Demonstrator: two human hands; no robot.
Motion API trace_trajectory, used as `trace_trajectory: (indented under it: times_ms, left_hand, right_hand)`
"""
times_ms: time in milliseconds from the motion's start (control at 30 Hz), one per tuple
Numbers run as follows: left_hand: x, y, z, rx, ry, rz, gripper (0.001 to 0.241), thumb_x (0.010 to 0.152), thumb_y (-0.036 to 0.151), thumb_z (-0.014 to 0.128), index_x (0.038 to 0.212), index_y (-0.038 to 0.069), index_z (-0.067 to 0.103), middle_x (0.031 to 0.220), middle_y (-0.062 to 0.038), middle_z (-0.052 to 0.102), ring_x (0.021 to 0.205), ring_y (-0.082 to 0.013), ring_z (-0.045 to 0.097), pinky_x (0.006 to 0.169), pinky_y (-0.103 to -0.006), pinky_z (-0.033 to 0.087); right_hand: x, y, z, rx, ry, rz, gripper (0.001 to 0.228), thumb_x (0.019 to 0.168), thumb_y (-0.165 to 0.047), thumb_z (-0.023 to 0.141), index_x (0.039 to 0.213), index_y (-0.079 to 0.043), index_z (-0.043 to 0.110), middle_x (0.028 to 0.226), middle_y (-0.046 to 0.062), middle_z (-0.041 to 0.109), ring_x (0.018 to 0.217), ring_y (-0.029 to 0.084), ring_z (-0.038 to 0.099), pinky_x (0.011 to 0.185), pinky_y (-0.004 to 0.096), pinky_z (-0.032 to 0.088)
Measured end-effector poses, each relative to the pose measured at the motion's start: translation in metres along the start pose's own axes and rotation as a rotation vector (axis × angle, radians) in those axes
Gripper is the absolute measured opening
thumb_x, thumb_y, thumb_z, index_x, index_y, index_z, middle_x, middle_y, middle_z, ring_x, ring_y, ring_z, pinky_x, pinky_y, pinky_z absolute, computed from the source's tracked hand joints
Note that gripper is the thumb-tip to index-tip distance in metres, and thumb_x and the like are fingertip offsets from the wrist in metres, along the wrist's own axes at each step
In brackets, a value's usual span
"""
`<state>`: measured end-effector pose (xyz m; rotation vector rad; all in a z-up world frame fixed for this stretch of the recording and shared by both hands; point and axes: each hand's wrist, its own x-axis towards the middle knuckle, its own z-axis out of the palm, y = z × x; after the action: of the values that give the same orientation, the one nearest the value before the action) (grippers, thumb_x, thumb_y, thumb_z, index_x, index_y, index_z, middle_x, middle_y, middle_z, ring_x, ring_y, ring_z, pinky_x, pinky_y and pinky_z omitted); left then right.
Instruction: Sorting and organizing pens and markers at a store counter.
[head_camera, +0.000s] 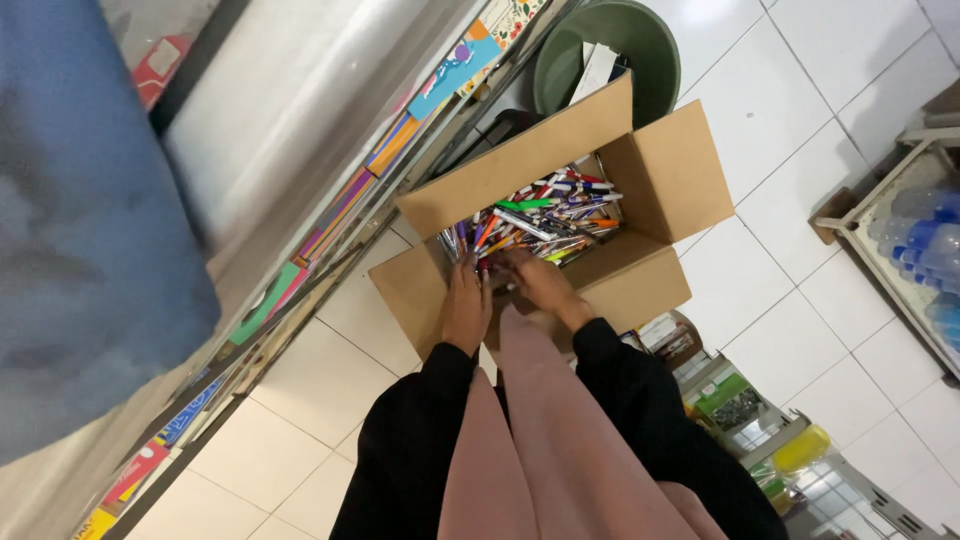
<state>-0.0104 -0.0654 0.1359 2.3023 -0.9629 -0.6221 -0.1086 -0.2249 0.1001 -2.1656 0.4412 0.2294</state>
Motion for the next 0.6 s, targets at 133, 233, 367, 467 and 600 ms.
trace_trajectory:
  times_ms: [133,233,367,467,600]
  left_hand:
    - [0.006,0.003,0.007,-0.244,-0.035,-0.074,0.051,0.107,0.026,0.050,0.143,-0.010,0.045,0.139,-0.031,0.051,0.126,-0.0444,0.054,0.103,-0.0477,0.045]
    - [0.006,-0.013,0.036,-0.464,-0.163,-0.113,0.051,0.109,0.033,0.045,0.143,-0.005,0.047,0.129,-0.028,0.061,0.119,-0.0388,0.063,0.099,-0.0443,0.049]
    - [-0.002,-0.031,0.058,-0.622,-0.176,-0.342,0.044,0.110,0.036,0.042,0.130,0.001,0.058,0.100,-0.019,0.072,0.093,-0.0284,0.070,0.082,-0.0386,0.053]
    - [-0.006,-0.033,0.054,-0.633,-0.153,-0.444,0.044,0.110,0.037,0.043,0.124,0.001,0.062,0.086,-0.017,0.067,0.078,-0.0258,0.065,0.073,-0.0378,0.052]
    - [-0.006,-0.021,0.038,-0.611,-0.197,-0.474,0.046,0.110,0.040,0.039,0.120,0.002,0.063,0.081,-0.015,0.063,0.074,-0.0239,0.061,0.071,-0.0378,0.050]
  right_hand:
    - [-0.004,-0.018,-0.022,0.522,0.069,0.300,0.027,0.099,-0.017,0.063,0.121,-0.002,0.065,0.097,0.014,0.074,0.084,0.025,0.072,0.070,0.037,0.057]
    - [-0.010,0.007,-0.008,0.728,0.201,0.116,0.032,0.105,-0.016,0.064,0.133,0.000,0.063,0.117,0.018,0.073,0.103,0.021,0.068,0.085,0.035,0.056]
    - [-0.012,0.046,-0.010,0.151,0.243,0.369,0.030,0.097,-0.007,0.065,0.127,-0.002,0.066,0.121,0.019,0.072,0.101,0.032,0.075,0.083,0.040,0.058]
    - [-0.007,0.075,-0.009,-0.247,0.307,0.286,0.048,0.081,0.004,0.063,0.129,0.001,0.058,0.133,0.024,0.062,0.103,0.043,0.068,0.083,0.046,0.057]
    - [0.008,0.110,0.001,-0.435,0.162,0.268,0.049,0.086,0.005,0.061,0.135,-0.002,0.056,0.128,0.021,0.064,0.102,0.040,0.069,0.081,0.048,0.059]
